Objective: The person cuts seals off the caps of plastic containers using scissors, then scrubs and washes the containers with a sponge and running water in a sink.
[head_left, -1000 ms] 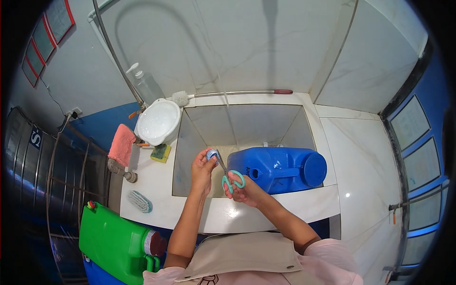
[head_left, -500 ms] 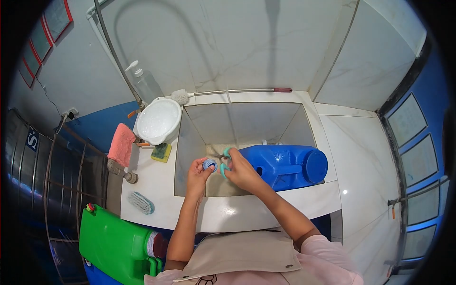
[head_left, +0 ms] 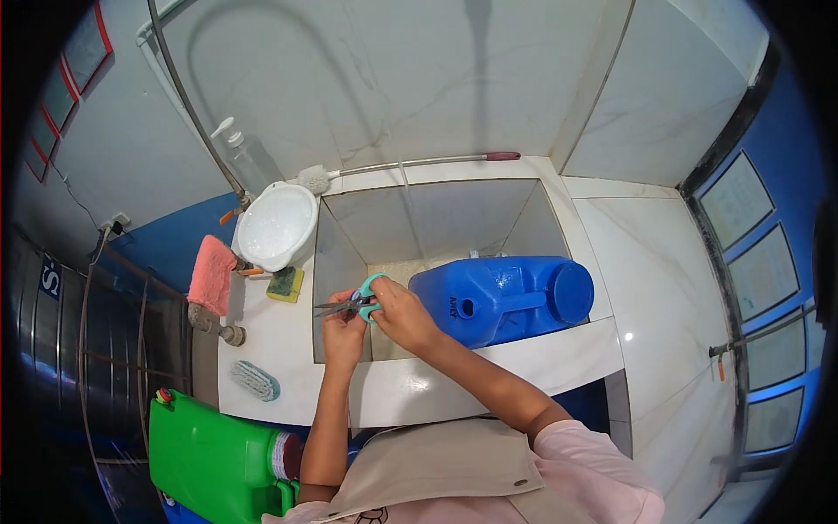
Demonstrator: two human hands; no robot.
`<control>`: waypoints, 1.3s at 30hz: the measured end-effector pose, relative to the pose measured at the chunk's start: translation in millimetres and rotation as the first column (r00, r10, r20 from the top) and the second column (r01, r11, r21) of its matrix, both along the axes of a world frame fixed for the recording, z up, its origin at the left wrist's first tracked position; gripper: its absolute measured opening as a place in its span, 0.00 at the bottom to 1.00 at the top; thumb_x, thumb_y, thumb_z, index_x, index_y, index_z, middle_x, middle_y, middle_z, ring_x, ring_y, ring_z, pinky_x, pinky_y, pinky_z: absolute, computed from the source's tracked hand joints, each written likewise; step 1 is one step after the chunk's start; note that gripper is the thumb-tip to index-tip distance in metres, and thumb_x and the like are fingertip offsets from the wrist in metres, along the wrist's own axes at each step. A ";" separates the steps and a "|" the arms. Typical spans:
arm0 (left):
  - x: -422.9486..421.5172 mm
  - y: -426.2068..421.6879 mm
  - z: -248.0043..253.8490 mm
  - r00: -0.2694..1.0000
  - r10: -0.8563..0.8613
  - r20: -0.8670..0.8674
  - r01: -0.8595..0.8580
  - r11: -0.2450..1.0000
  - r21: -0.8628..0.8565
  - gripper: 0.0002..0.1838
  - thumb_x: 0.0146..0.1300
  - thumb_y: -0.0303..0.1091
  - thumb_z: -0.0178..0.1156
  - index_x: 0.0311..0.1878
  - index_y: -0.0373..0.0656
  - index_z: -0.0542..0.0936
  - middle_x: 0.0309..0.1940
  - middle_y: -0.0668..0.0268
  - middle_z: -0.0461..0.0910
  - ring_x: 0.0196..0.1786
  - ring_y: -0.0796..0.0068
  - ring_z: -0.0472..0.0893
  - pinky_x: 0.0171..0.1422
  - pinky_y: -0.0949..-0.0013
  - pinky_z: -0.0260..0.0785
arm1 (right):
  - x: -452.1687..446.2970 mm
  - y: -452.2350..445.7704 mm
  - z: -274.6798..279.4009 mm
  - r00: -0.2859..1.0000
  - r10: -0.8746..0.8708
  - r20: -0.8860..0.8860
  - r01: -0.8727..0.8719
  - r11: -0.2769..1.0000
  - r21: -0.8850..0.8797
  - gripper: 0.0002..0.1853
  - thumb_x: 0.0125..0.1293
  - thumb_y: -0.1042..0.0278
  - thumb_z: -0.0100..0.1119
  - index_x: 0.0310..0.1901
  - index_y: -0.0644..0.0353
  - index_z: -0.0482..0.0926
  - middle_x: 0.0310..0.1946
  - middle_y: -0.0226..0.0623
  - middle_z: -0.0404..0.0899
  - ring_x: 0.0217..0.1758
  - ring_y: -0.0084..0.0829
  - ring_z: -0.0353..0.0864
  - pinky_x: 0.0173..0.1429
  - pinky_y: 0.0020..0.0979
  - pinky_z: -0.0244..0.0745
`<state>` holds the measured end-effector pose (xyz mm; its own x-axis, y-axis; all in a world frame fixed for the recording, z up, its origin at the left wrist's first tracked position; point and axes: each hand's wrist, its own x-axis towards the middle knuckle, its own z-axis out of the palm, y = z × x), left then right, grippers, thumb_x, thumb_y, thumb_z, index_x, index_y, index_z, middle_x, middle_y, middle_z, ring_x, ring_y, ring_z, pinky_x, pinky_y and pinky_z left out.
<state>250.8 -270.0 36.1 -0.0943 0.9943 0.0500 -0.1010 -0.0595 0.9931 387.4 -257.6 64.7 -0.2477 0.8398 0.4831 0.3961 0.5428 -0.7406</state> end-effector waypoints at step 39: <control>35.0 34.8 10.4 0.746 0.375 -0.550 -0.114 0.886 0.450 0.12 0.52 0.28 0.65 0.39 0.39 0.75 0.37 0.56 0.76 0.41 0.56 0.74 0.48 0.59 0.63 | 11.7 57.1 -2.9 0.854 -0.398 -0.335 0.275 0.892 -0.358 0.11 0.53 0.78 0.60 0.40 0.66 0.73 0.30 0.47 0.78 0.32 0.39 0.79 0.39 0.31 0.72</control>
